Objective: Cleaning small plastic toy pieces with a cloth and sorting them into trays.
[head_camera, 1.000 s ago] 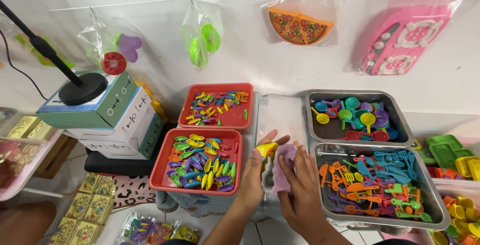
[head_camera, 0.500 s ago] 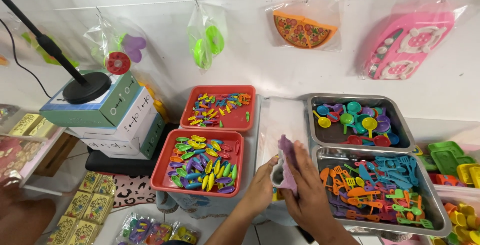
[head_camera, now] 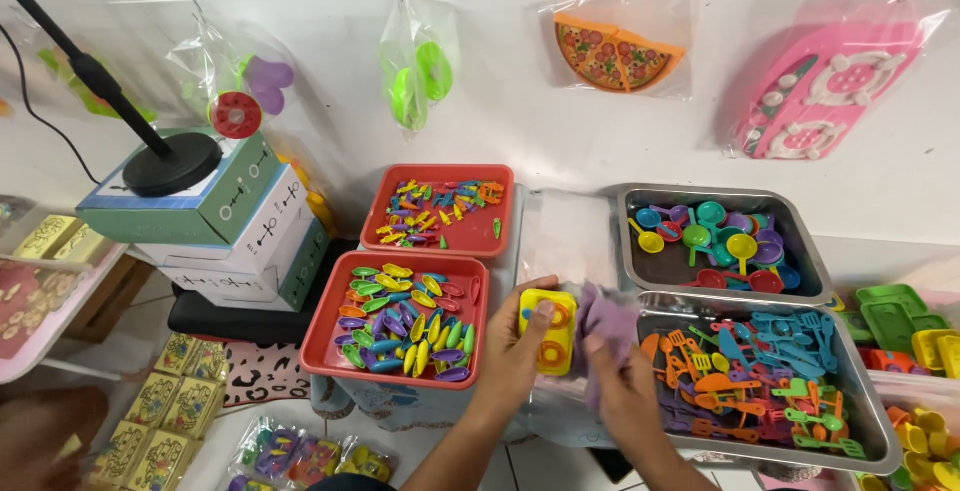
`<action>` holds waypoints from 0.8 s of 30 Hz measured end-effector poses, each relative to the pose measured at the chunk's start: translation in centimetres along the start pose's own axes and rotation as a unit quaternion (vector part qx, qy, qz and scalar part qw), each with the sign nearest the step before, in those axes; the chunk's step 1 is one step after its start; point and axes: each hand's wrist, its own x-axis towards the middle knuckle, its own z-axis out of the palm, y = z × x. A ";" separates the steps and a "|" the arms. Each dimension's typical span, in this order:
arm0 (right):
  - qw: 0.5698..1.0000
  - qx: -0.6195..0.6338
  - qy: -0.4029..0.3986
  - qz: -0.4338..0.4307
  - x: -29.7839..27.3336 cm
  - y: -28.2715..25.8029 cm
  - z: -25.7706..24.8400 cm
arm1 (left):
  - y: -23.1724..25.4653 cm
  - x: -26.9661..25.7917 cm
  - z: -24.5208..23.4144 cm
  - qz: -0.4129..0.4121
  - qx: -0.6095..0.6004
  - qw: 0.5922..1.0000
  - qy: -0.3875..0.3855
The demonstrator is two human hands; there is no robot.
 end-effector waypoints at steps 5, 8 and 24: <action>0.996 0.067 -0.028 -0.059 -1.3 -3.3 1.5 | 0.0 -0.7 1.0 0.052 0.137 0.988 0.053; 0.995 0.043 -0.040 -0.087 -1.4 -4.6 1.5 | -0.7 -1.3 1.1 -0.003 0.083 0.997 -0.011; 0.980 0.135 0.137 -0.048 0.1 -1.9 0.5 | -1.1 0.0 0.5 -0.075 -0.160 0.984 0.010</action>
